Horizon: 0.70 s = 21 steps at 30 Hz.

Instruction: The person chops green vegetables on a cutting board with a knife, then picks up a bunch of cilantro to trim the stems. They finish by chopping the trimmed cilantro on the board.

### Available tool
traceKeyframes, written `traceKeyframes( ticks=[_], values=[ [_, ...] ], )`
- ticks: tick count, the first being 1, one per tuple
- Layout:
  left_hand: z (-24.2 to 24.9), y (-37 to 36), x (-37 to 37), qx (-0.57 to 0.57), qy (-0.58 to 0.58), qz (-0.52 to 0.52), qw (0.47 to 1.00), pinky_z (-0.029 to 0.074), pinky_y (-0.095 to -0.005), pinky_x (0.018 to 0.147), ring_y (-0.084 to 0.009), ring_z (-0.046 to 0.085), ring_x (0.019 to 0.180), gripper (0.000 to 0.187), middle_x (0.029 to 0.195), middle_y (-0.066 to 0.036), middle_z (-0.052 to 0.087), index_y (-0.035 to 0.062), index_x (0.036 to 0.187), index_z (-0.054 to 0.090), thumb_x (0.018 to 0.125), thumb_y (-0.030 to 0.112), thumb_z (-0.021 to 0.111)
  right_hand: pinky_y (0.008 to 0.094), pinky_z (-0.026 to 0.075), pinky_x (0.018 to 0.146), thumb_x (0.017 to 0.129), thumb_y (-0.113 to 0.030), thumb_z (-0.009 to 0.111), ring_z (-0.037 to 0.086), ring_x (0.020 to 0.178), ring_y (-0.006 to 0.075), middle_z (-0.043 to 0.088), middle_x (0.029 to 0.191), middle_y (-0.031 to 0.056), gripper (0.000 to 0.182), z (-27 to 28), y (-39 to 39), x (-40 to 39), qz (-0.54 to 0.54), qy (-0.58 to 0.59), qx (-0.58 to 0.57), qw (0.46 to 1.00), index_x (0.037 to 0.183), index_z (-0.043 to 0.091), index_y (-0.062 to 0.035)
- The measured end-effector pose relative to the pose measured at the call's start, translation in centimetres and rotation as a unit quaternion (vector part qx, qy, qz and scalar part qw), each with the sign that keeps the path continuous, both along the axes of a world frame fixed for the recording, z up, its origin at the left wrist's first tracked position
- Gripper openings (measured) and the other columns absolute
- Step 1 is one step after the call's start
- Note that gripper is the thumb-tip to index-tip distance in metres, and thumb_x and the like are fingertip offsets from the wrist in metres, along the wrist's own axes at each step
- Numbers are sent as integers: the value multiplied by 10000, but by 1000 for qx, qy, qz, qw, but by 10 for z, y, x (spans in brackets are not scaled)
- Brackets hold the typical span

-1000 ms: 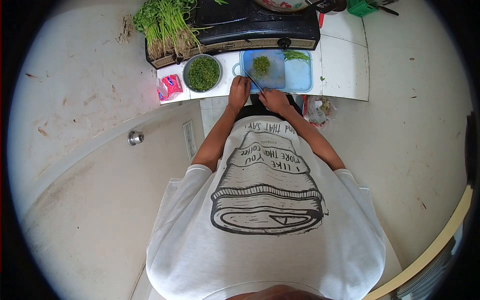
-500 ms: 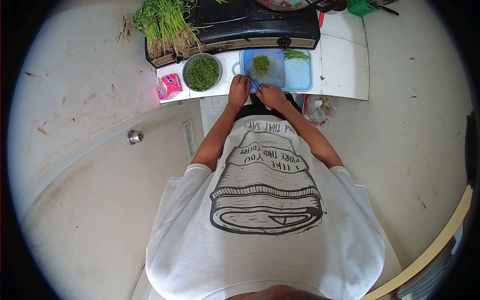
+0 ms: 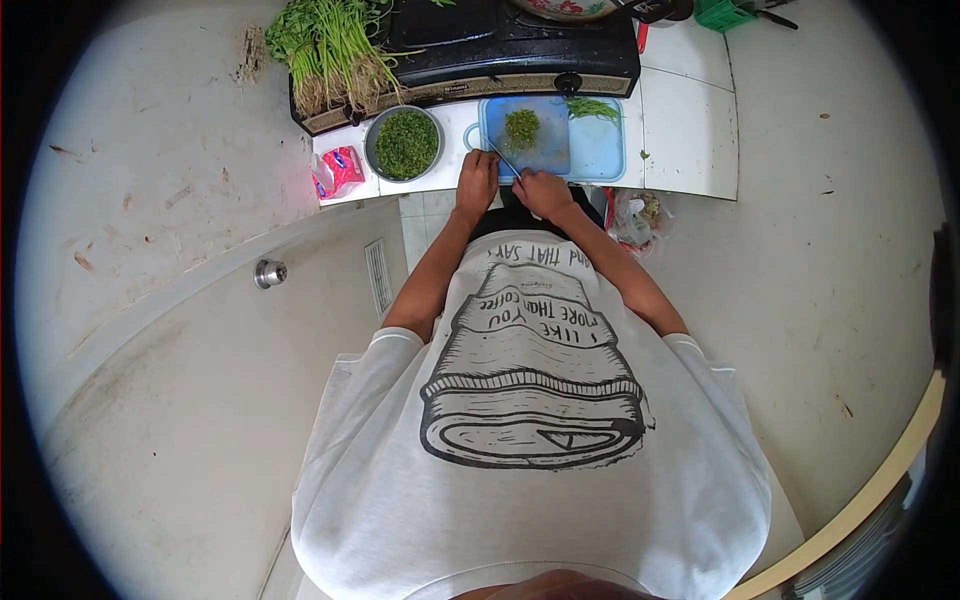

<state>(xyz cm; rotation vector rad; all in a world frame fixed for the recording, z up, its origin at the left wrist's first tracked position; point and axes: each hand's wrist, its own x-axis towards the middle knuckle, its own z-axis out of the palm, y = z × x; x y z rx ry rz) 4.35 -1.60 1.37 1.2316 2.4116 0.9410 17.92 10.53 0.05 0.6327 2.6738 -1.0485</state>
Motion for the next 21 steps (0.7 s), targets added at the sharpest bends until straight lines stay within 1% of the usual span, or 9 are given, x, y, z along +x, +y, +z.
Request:
traceKeyframes(
  ticks=[4, 6, 7, 9, 13, 16, 19, 21],
  values=[
    [0, 0, 1, -2, 14, -4, 1000, 509, -481, 851, -399, 621, 937, 108, 961, -202, 648, -32, 1000, 681, 907, -33, 628, 533, 590, 651, 1003, -358, 560, 711, 682, 427, 703, 732, 234, 384, 15, 2, 6, 7, -1, 2, 1000, 900, 658, -1],
    [-1, -1, 0, -6, 9, -11, 1000, 508, -481, 856, -401, 618, 944, 115, 964, -205, 648, -32, 1009, 680, 908, -31, 624, 531, 597, 715, 1007, -355, 525, 729, 744, 419, 726, 802, 245, 400, 18, 2, 4, 11, -49, -9, 999, 924, 677, 6],
    [-1, -1, 1, -6, 9, -11, 1000, 508, -481, 856, -401, 618, 944, 115, 964, -205, 648, -32, 1009, 680, 908, -31, 624, 531, 597, 715, 1007, -355, 525, 729, 744, 419, 726, 802, 245, 400, 14, 1, 3, 11, -50, -9, 999, 924, 677, 6],
    [-2, -1, 0, -11, 11, -12, 1000, 509, -480, 860, -401, 618, 949, 111, 969, -205, 648, -30, 1012, 680, 914, -17, 629, 544, 590, 675, 1010, -372, 549, 717, 712, 435, 708, 744, 232, 389, 9, 1, -5, -8, -5, -9, 1000, 923, 666, -12],
    [-3, -2, 1, -19, 3, -9, 1000, 508, -480, 864, -398, 617, 959, 107, 976, -203, 649, -27, 1017, 678, 923, -3, 633, 545, 589, 690, 1014, -379, 538, 714, 721, 442, 706, 747, 239, 399, 10, 2, -3, -21, -17, -13, 1000, 925, 668, -13],
    [-5, -2, 0, -17, 2, -9, 1000, 509, -469, 872, -387, 604, 957, 89, 972, -192, 626, -25, 993, 678, 925, 12, 634, 545, 588, 687, 1018, -381, 529, 710, 718, 448, 703, 747, 245, 405, 10, 3, 0, -27, -23, -18, 999, 926, 669, -13],
    [-7, -3, -1, -6, 8, -6, 1000, 510, -475, 844, -388, 617, 943, 102, 958, -195, 645, -23, 1016, 677, 927, 17, 646, 549, 585, 683, 1019, -382, 528, 707, 712, 451, 701, 746, 248, 408, 13, 3, 1, -26, -17, -16, 999, 922, 670, -12],
    [-7, -3, -1, -13, -11, 7, 1000, 508, -468, 821, -377, 616, 912, 101, 936, -185, 638, -18, 1009, 680, 920, 24, 657, 555, 589, 742, 1014, -380, 507, 722, 768, 442, 720, 819, 255, 420, 17, 5, 3, -6, -46, -32, 998, 939, 691, -10]
  ],
)
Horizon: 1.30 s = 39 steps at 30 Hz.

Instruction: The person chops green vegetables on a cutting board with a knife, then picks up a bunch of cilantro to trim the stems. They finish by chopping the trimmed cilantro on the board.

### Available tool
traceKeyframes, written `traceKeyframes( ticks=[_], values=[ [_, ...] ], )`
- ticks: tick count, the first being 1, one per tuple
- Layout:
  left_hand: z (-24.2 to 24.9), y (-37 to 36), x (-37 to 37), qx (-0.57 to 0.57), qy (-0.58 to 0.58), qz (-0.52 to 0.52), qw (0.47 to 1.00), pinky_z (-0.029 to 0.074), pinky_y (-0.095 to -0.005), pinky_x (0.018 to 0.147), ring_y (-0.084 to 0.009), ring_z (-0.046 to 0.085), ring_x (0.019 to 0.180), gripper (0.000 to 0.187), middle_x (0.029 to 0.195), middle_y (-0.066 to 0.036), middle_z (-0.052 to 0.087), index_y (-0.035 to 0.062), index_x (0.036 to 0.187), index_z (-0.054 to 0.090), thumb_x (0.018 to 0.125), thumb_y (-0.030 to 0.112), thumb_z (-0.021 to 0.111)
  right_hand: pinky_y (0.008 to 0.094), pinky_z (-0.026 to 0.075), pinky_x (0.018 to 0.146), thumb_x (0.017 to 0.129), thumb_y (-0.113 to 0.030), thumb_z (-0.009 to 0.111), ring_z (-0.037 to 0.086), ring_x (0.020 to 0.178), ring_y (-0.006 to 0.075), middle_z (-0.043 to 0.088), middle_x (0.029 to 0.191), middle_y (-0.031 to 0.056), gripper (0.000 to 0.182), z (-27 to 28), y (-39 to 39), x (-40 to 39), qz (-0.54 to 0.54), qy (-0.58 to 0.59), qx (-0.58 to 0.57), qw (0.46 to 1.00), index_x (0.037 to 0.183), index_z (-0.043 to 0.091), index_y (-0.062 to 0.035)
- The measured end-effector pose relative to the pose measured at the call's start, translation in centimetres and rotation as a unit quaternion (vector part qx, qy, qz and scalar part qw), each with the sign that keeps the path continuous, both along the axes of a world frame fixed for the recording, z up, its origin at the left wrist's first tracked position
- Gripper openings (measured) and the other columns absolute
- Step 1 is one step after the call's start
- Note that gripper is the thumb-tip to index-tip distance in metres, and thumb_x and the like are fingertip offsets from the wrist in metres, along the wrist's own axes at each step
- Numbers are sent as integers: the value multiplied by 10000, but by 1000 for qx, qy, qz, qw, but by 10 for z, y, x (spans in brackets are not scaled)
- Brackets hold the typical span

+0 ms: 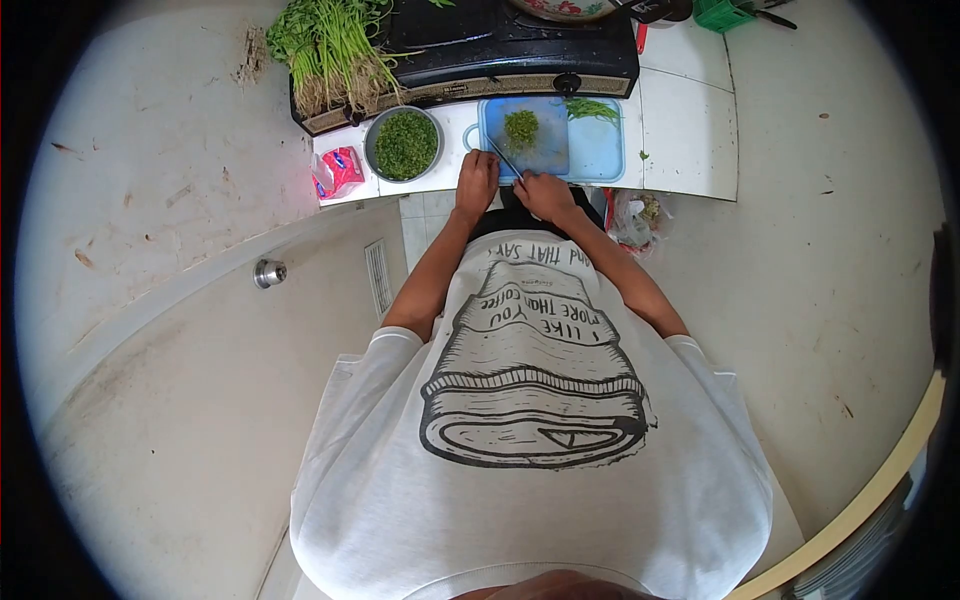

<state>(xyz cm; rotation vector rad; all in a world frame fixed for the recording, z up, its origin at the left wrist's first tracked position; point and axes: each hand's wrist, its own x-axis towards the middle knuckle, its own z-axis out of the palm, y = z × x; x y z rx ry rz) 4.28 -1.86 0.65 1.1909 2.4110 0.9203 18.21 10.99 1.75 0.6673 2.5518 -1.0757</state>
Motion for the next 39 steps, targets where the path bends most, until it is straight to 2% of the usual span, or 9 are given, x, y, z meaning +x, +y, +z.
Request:
traceKeyframes(
  ticks=[10, 19, 28, 30, 34, 36, 38, 39],
  values=[
    [3, 1, -1, -1, -15, 6, 1000, 510, -471, 810, -373, 622, 902, 97, 925, -182, 641, -17, 989, 690, 901, 15, 666, 556, 587, 723, 1003, -374, 522, 715, 737, 443, 709, 792, 262, 416, 2, 0, 8, 10, 16, -3, 1000, 955, 697, 0],
    [4, 5, 2, -18, 6, -6, 1000, 505, -479, 851, -403, 604, 941, 90, 950, -202, 620, -28, 972, 666, 890, 8, 658, 538, 579, 791, 998, -372, 544, 719, 839, 431, 732, 873, 241, 393, -8, 8, -3, 37, 4, -54, 998, 940, 720, -25],
    [0, 3, 3, 0, 16, 17, 1000, 508, -484, 814, -416, 613, 899, 99, 927, -211, 623, -29, 979, 668, 888, 9, 657, 523, 589, 764, 1013, -354, 516, 734, 813, 410, 737, 865, 236, 410, 2, 0, -7, 22, 6, 13, 1000, 923, 710, -4],
    [1, 4, 5, -8, -3, 24, 1000, 502, -482, 851, -408, 603, 938, 94, 959, -212, 615, -31, 985, 655, 899, 3, 643, 527, 589, 756, 1016, -353, 509, 737, 813, 405, 738, 860, 234, 408, 10, 4, 0, 35, -15, 15, 999, 940, 702, -2],
    [0, 4, 5, 3, -4, 45, 999, 517, -468, 824, -389, 628, 910, 109, 943, -190, 638, -12, 998, 676, 894, 11, 657, 532, 588, 750, 1021, -362, 503, 737, 807, 405, 740, 849, 228, 417, 16, 12, 14, 56, -36, 26, 997, 945, 694, 1],
    [0, 5, 4, -6, -29, 56, 998, 522, -455, 829, -364, 642, 913, 95, 939, -178, 647, -3, 991, 687, 903, 24, 663, 541, 585, 748, 1027, -368, 497, 732, 799, 415, 733, 829, 231, 420, 13, 15, 14, 48, -28, 33, 998, 950, 686, -2],
    [2, 5, 7, 2, -47, 71, 996, 516, -459, 857, -381, 635, 927, 98, 935, -178, 659, -9, 980, 707, 916, 31, 645, 544, 585, 743, 1031, -370, 493, 729, 792, 420, 728, 817, 235, 420, 10, 20, 12, 40, -26, 36, 998, 959, 684, -4],
    [3, 3, 7, 20, -33, 51, 998, 518, -450, 861, -375, 638, 933, 135, 937, -174, 662, -6, 1023, 719, 915, 32, 648, 547, 584, 737, 1034, -372, 488, 727, 785, 425, 724, 806, 239, 419, 12, 22, 10, 27, -23, 35, 999, 967, 682, -6]
  ],
)
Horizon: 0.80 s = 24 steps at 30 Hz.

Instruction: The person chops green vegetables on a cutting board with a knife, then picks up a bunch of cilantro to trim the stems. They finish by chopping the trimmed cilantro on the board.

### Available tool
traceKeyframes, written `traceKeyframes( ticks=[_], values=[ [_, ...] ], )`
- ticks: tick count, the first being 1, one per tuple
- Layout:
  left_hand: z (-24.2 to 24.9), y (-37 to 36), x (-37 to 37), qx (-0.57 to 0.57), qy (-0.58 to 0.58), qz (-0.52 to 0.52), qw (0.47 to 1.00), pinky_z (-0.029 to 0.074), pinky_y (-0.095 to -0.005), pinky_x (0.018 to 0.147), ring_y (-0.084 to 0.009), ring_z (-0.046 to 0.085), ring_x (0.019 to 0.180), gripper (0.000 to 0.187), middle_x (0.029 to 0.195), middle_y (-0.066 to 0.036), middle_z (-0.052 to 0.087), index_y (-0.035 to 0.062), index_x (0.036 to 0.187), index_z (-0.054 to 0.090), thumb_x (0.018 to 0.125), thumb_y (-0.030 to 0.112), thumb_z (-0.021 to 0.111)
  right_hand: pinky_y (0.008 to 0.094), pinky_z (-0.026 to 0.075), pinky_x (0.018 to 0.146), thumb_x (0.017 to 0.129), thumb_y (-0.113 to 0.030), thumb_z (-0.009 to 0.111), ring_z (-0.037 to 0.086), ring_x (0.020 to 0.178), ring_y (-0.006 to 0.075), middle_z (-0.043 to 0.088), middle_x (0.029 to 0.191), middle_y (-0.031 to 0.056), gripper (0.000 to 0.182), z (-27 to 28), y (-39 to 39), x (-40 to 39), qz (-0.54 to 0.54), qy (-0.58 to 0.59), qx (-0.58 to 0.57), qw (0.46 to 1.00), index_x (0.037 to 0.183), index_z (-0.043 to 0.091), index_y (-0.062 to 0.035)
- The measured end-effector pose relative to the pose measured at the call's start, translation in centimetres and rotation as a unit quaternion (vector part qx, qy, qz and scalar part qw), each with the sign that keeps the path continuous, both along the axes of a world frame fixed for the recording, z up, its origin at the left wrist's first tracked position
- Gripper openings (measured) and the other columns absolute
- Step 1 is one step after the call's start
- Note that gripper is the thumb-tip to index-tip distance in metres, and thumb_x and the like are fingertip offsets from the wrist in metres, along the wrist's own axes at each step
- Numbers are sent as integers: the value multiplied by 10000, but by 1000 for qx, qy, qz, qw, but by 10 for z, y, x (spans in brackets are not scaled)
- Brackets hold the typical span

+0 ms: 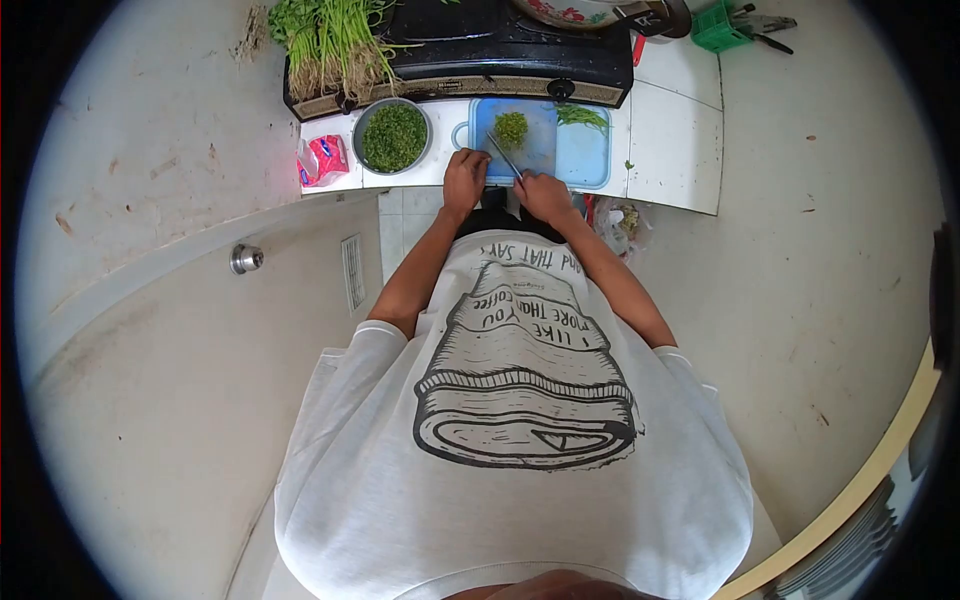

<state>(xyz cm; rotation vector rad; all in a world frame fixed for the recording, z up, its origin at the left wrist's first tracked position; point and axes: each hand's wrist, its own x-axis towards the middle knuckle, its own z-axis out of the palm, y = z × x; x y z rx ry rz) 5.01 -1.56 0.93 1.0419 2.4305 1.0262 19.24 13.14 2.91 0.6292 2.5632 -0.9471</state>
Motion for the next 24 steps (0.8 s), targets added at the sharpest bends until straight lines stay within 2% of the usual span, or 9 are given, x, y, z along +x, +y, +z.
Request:
traceKeyframes(
  ticks=[5, 8, 10, 13, 17, 20, 22, 23, 24],
  values=[
    [5, -4, 3, 18, 1, 3, 1000, 515, -433, 890, -365, 641, 956, 263, 954, -161, 668, 9, 1164, 724, 916, 19, 635, 552, 584, 722, 1037, -380, 485, 718, 760, 445, 715, 786, 247, 426, 4, 3, 3, 14, 8, 5, 1000, 983, 675, -2],
    [14, -6, 3, 30, -9, 45, 999, 542, -422, 827, -339, 663, 907, 292, 962, -165, 667, 14, 1205, 711, 935, 6, 600, 556, 579, 706, 1037, -398, 493, 709, 742, 456, 707, 767, 247, 435, 1, 0, 10, 38, 8, 9, 999, 1001, 671, -2],
    [21, -6, 2, 40, -96, 100, 990, 565, -402, 734, -302, 684, 835, 306, 967, -170, 664, 9, 1238, 691, 959, 6, 565, 560, 575, 694, 1036, -411, 502, 701, 732, 462, 698, 749, 246, 441, -5, 1, 11, 57, 6, 11, 998, 1016, 669, -4],
    [24, -10, 0, 54, -73, 104, 990, 570, -376, 665, -274, 696, 779, 309, 960, -176, 670, 8, 1257, 677, 971, 16, 560, 561, 573, 718, 1038, -425, 493, 709, 766, 459, 703, 768, 251, 451, -10, 7, 8, 94, 5, 9, 996, 1014, 670, -11],
    [32, -11, 2, 30, -86, 110, 990, 574, -377, 689, -277, 701, 769, 303, 947, -181, 688, 10, 1260, 675, 974, 33, 575, 547, 577, 756, 1026, -433, 508, 720, 793, 441, 719, 803, 238, 436, -9, 28, -8, 79, -3, 18, 997, 1009, 681, -33],
    [36, -5, 9, 30, -132, 128, 982, 570, -382, 692, -278, 700, 744, 367, 927, -175, 705, 33, 1342, 625, 977, 55, 596, 544, 574, 768, 1013, -455, 525, 722, 800, 440, 725, 814, 233, 440, 3, 50, -20, 72, -1, 21, 997, 1009, 683, -45],
    [49, 6, 15, 16, -163, 126, 978, 565, -391, 691, -285, 697, 729, 473, 911, -163, 708, 70, 1445, 540, 978, 74, 611, 553, 567, 771, 1011, -483, 523, 717, 811, 450, 724, 824, 242, 457, 15, 63, -22, 67, -5, 15, 998, 1008, 679, -54],
    [56, 11, 17, 17, -164, 127, 978, 565, -391, 691, -285, 697, 729, 473, 911, -163, 708, 70, 1445, 540, 978, 74, 611, 548, 567, 769, 1002, -479, 532, 719, 816, 446, 725, 833, 244, 444, 23, 68, -22, 54, -8, 8, 998, 1015, 681, -60],
    [63, 16, 19, -2, -159, 76, 984, 567, -380, 724, -264, 705, 757, 517, 942, -153, 719, 90, 1482, 500, 978, 74, 610, 544, 566, 767, 993, -475, 542, 720, 821, 441, 727, 843, 247, 432, 26, 72, -19, 39, -10, 2, 999, 1022, 683, -67]
  ],
)
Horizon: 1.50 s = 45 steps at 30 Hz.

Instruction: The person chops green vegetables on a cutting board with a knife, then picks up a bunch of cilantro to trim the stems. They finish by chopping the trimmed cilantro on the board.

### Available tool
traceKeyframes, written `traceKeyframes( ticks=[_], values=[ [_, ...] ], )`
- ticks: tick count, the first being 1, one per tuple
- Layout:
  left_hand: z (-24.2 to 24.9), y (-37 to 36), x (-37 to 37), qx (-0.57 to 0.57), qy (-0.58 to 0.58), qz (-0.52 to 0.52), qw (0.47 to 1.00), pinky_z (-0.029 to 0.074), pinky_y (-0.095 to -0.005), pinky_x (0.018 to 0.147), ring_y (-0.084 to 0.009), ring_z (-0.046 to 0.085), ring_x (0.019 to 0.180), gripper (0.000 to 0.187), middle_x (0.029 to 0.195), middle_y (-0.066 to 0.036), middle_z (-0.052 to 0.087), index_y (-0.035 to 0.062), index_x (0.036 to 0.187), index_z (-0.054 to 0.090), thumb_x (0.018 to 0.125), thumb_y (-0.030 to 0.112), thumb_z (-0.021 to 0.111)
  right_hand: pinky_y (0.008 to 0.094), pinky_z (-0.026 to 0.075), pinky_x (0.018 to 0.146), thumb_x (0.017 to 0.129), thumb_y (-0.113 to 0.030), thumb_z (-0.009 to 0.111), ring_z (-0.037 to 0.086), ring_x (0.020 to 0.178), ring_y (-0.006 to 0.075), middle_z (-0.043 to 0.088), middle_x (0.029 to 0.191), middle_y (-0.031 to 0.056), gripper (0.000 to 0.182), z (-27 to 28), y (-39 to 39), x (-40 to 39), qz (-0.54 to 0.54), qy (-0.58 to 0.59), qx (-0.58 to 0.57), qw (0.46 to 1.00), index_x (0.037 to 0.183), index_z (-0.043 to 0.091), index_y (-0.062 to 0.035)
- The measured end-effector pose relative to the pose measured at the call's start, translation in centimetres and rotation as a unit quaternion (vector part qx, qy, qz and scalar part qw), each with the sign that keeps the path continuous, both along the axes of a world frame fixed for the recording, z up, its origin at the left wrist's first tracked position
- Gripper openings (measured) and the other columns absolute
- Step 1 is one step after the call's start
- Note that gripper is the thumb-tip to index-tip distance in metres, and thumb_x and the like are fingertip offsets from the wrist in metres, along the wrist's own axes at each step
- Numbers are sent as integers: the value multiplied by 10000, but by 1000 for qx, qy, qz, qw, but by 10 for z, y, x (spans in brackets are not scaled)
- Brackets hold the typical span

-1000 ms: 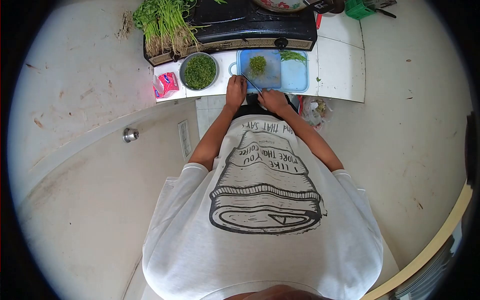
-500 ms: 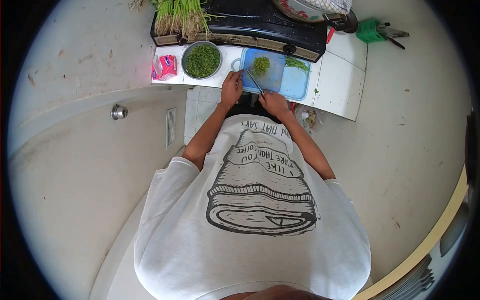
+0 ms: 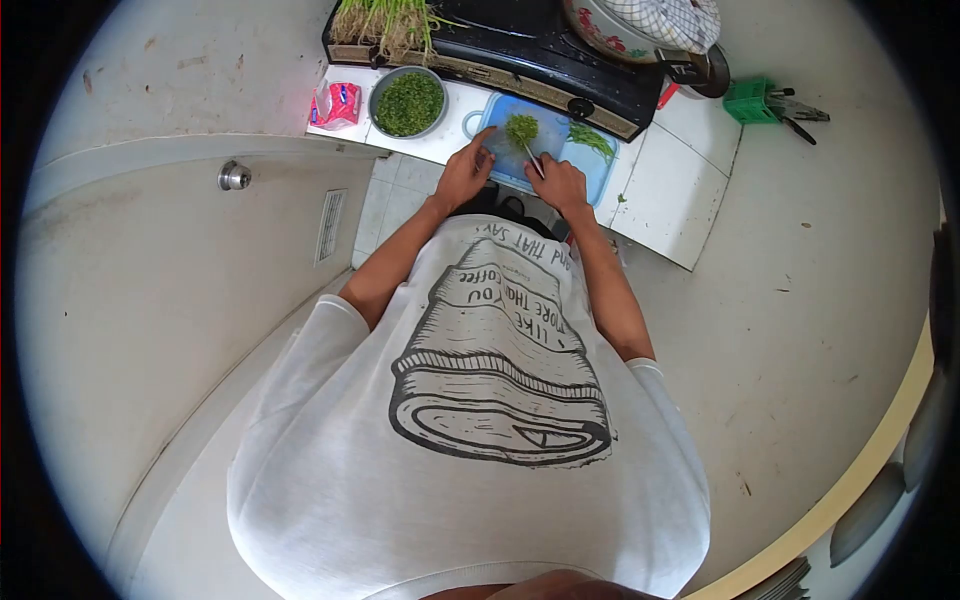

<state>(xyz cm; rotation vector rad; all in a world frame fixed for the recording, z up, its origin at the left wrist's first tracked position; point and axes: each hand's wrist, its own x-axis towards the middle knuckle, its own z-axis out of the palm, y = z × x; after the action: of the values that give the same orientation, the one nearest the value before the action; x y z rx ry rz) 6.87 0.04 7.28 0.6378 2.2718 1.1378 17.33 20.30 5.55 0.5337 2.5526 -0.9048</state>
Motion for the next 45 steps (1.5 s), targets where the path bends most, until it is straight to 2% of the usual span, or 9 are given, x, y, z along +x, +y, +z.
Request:
traceKeyframes(
  ticks=[5, 13, 16, 23, 28, 31, 34, 41, 45],
  values=[
    [2, 29, 4, 21, 66, -267, 961, 574, -437, 786, -339, 712, 823, 671, 1044, -188, 731, 172, 1560, 421, 931, 59, 626, 504, 584, 745, 924, -383, 635, 732, 791, 390, 744, 853, 190, 323, 4, 12, 21, 5, 58, 21, 998, 1008, 720, -83],
    [-6, 38, -16, -130, 43, -353, 925, 568, -502, 841, -426, 703, 896, 745, 1138, -210, 721, 322, 1602, 342, 938, 113, 608, 469, 566, 714, 850, -290, 716, 712, 778, 338, 730, 885, 104, 224, 1, 31, 63, -9, 186, 24, 982, 965, 749, -101],
    [-7, 38, -26, -198, 73, -360, 909, 575, -523, 855, -434, 705, 874, 736, 1071, -233, 726, 383, 1620, 258, 982, 188, 569, 453, 544, 679, 853, -294, 718, 698, 752, 319, 713, 849, 98, 221, -2, 33, 78, 6, 194, 43, 980, 950, 748, -97],
    [-15, 38, -34, -224, 94, -347, 906, 568, -521, 844, -433, 706, 879, 779, 996, -222, 734, 325, 1638, 223, 965, 204, 596, 452, 535, 660, 885, -303, 707, 691, 730, 335, 708, 840, 105, 235, -9, 41, 110, -25, 207, 7, 978, 950, 741, -80],
    [-12, 37, -11, -135, 45, -217, 966, 558, -547, 823, -445, 701, 849, 843, 904, -241, 731, 263, 1653, 149, 948, 147, 597, 432, 531, 631, 967, -352, 675, 680, 643, 316, 705, 786, 131, 318, -9, 31, 104, -109, 133, -98, 980, 974, 730, -38],
    [0, 38, 18, -67, 17, -253, 965, 558, -537, 817, -443, 700, 861, 843, 962, -242, 731, 242, 1656, 144, 945, 87, 570, 352, 509, 596, 1021, -400, 633, 645, 583, 208, 681, 717, 99, 397, -18, 19, 87, -193, 83, -293, 933, 991, 728, -15],
    [4, 41, 40, -15, 69, -302, 951, 561, -532, 812, -445, 697, 876, 856, 1024, -253, 721, 256, 1659, 132, 939, 55, 551, 271, 459, 605, 1066, -374, 574, 567, 625, 120, 615, 722, 23, 410, -12, 7, 69, -275, 31, -523, 806, 1060, 732, 4],
    [1, 29, 29, -173, 62, -235, 955, 564, -541, 817, -461, 692, 891, 887, 1050, -267, 709, 291, 1658, 60, 944, 102, 552, 252, 459, 613, 1059, -424, 562, 566, 654, 110, 579, 699, 15, 499, 0, 0, 75, -308, -14, -632, 711, 1097, 712, 50],
    [-21, 19, -1, -221, 92, -145, 960, 558, -563, 792, -477, 693, 841, 909, 945, -278, 719, 276, 1656, 46, 935, 184, 592, 267, 470, 627, 1057, -412, 567, 567, 643, 118, 561, 668, 16, 501, -1, 4, 97, -282, -6, -619, 733, 1112, 695, 68]
  ],
)
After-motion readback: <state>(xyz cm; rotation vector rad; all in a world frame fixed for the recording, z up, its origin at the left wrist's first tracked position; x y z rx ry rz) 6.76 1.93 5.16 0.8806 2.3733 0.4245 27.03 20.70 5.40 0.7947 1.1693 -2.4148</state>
